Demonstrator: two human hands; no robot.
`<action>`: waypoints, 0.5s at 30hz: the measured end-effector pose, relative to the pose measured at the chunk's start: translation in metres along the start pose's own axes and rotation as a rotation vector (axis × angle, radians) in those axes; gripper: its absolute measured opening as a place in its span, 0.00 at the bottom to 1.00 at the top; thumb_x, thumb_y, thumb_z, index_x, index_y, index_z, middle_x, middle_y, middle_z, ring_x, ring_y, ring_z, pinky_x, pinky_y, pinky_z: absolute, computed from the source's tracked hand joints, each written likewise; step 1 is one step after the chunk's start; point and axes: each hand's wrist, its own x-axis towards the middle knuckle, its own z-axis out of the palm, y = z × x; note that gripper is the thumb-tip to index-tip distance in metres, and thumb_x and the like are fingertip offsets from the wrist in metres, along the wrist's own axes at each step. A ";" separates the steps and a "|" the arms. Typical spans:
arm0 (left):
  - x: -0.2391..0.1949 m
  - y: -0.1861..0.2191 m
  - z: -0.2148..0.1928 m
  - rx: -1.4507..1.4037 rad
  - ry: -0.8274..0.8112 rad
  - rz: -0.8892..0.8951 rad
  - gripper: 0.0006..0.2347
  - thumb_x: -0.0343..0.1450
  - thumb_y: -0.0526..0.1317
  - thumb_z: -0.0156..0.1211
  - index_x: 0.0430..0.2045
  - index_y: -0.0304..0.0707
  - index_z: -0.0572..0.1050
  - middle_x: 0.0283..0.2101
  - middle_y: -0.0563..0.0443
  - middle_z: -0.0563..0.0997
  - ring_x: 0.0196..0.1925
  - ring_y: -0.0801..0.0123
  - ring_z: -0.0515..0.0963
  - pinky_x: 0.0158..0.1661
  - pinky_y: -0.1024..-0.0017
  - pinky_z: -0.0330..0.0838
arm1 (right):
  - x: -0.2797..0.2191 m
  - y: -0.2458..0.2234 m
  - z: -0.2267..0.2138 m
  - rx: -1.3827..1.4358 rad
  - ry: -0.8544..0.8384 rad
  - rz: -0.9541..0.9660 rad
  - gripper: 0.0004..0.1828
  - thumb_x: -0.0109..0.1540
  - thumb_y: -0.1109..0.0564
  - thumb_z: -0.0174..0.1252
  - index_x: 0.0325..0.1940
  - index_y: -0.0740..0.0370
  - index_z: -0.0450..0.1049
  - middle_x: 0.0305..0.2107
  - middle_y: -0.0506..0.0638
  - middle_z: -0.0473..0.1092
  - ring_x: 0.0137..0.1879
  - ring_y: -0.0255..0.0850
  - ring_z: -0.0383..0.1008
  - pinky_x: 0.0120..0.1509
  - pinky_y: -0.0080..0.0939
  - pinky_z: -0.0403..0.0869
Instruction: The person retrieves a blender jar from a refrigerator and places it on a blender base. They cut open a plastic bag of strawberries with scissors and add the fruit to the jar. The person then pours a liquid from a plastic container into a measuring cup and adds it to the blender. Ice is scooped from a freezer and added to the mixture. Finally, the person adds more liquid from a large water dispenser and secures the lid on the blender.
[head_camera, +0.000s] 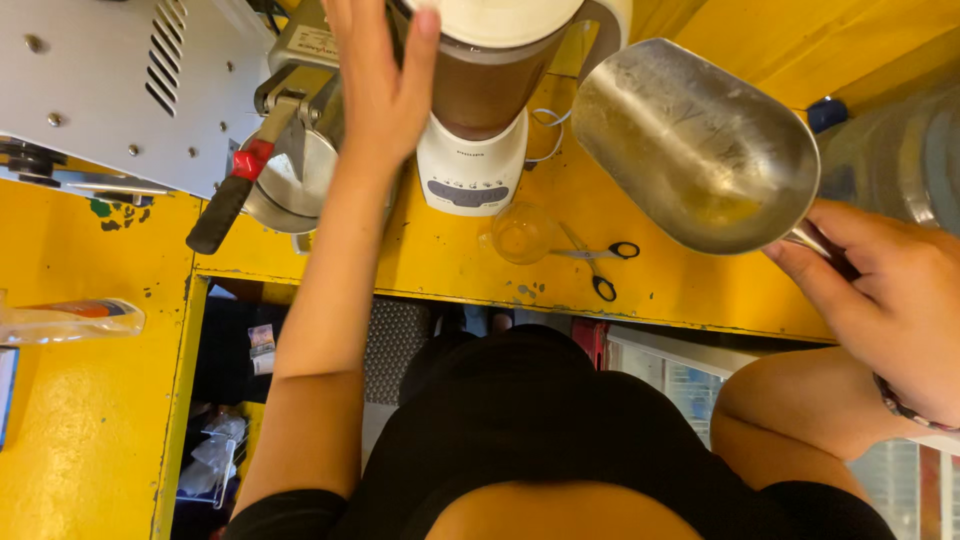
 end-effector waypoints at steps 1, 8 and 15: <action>-0.019 -0.007 0.006 -0.018 0.026 -0.003 0.24 0.84 0.43 0.58 0.68 0.28 0.54 0.71 0.33 0.55 0.75 0.43 0.52 0.74 0.57 0.45 | 0.002 0.002 0.002 -0.011 -0.008 0.020 0.14 0.67 0.57 0.59 0.54 0.64 0.78 0.19 0.54 0.66 0.18 0.38 0.60 0.25 0.40 0.62; -0.145 -0.061 0.043 -0.114 -0.312 -0.270 0.49 0.70 0.42 0.74 0.74 0.25 0.35 0.78 0.26 0.40 0.81 0.35 0.40 0.78 0.53 0.40 | 0.009 0.031 0.020 0.049 -0.083 -0.043 0.12 0.64 0.54 0.59 0.48 0.63 0.77 0.18 0.54 0.66 0.19 0.40 0.59 0.26 0.41 0.62; -0.162 -0.107 0.042 -0.108 -0.526 -0.141 0.57 0.63 0.44 0.80 0.73 0.30 0.31 0.76 0.20 0.44 0.79 0.32 0.47 0.74 0.54 0.48 | 0.013 0.027 0.025 0.068 -0.123 -0.051 0.13 0.62 0.55 0.60 0.49 0.61 0.78 0.18 0.57 0.67 0.19 0.45 0.60 0.26 0.44 0.63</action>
